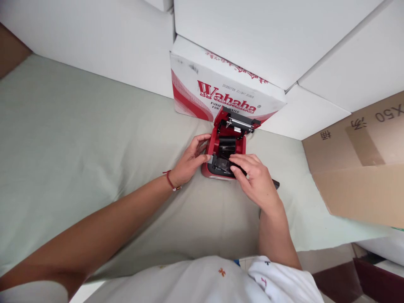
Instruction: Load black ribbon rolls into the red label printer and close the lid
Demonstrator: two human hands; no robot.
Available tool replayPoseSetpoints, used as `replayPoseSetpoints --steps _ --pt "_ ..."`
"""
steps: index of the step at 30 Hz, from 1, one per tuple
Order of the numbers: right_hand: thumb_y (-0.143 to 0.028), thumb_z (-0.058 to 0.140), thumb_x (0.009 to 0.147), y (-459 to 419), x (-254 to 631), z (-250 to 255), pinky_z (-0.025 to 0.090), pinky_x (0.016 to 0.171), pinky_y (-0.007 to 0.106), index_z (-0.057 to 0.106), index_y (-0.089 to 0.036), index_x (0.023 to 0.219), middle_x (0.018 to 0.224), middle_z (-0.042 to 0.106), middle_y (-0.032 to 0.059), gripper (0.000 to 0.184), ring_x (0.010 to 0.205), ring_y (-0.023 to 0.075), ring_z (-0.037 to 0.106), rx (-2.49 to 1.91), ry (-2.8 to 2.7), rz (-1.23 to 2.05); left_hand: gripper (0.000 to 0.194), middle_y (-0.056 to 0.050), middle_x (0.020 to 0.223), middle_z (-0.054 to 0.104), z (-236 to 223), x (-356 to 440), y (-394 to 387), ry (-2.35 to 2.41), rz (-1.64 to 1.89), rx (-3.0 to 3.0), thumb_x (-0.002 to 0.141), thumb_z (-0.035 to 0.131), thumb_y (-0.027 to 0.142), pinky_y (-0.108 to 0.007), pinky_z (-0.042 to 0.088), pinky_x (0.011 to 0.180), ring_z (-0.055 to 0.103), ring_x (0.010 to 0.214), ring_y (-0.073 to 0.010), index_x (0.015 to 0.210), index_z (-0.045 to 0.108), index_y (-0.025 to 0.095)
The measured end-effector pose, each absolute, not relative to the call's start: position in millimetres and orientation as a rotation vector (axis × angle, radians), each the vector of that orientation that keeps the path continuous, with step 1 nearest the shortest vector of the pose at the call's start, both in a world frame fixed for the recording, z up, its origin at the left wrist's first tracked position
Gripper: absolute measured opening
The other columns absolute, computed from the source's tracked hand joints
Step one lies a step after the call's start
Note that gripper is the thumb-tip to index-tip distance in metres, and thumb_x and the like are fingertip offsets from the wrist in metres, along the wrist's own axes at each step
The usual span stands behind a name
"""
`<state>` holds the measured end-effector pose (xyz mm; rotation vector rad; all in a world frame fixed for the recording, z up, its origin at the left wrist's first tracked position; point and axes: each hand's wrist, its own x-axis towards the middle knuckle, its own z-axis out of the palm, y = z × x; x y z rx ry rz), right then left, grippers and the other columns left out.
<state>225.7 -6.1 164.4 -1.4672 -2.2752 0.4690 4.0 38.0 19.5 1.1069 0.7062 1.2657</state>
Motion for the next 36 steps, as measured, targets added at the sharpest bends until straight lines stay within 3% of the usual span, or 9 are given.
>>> replayPoseSetpoints --steps 8,14,22,26,30,36 --pt "-0.046 0.054 0.116 21.2 234.0 146.2 0.059 0.117 0.056 0.085 -0.024 0.136 0.137 0.087 0.0127 0.043 0.125 0.0329 0.077 -1.597 -2.255 0.266 0.061 -0.009 0.168 0.060 17.3 2.1 38.9 0.714 1.258 1.118 0.094 0.077 0.035 -0.059 0.041 0.144 0.058 0.160 -0.0330 0.151 0.055 0.030" --pt "-0.035 0.045 0.116 50.6 225.2 143.5 0.058 0.114 0.056 0.082 -0.014 0.145 0.141 0.085 0.0184 0.052 0.120 0.0363 0.073 -1.673 -2.355 0.110 0.060 -0.011 0.163 0.058 21.8 1.0 38.4 0.731 1.258 1.101 0.091 0.079 0.037 -0.060 0.038 0.146 0.059 0.157 -0.0337 0.146 0.058 0.028" --pt "-0.031 0.054 0.112 51.5 217.1 152.4 0.057 0.089 0.045 0.090 -0.024 0.109 0.114 0.089 0.0118 0.037 0.109 0.0348 0.077 -1.847 -2.451 -0.006 0.060 -0.010 0.160 0.058 19.7 1.3 39.9 0.714 1.245 1.093 0.090 0.079 0.036 -0.062 0.041 0.144 0.060 0.154 -0.0331 0.146 0.059 0.030" --pt "-0.029 0.054 0.111 57.2 208.2 145.9 0.058 0.085 0.043 0.090 -0.027 0.127 0.118 0.090 0.0105 0.039 0.107 0.0344 0.081 -1.890 -2.349 -0.174 0.058 -0.009 0.160 0.059 18.9 1.5 40.3 0.712 1.253 1.105 0.090 0.079 0.035 -0.063 0.040 0.145 0.058 0.157 -0.0339 0.145 0.060 0.030" --pt "-0.026 0.054 0.111 62.0 202.7 144.8 0.061 0.086 0.045 0.082 -0.028 0.151 0.140 0.086 0.0106 0.049 0.114 0.0356 0.081 -1.870 -2.448 -0.115 0.059 -0.010 0.161 0.058 19.8 1.2 40.4 0.716 1.251 1.105 0.089 0.078 0.034 -0.063 0.039 0.146 0.056 0.160 -0.0347 0.145 0.060 0.029" --pt "-0.021 0.064 0.102 67.4 195.9 154.4 0.057 0.078 0.044 0.078 -0.029 0.154 0.155 0.078 0.0157 0.054 0.102 0.0355 0.079 -1.926 -2.600 -0.114 0.058 -0.010 0.163 0.059 19.6 1.9 41.1 0.714 1.259 1.103 0.089 0.079 0.034 -0.063 0.040 0.145 0.058 0.158 -0.0343 0.144 0.061 0.029"
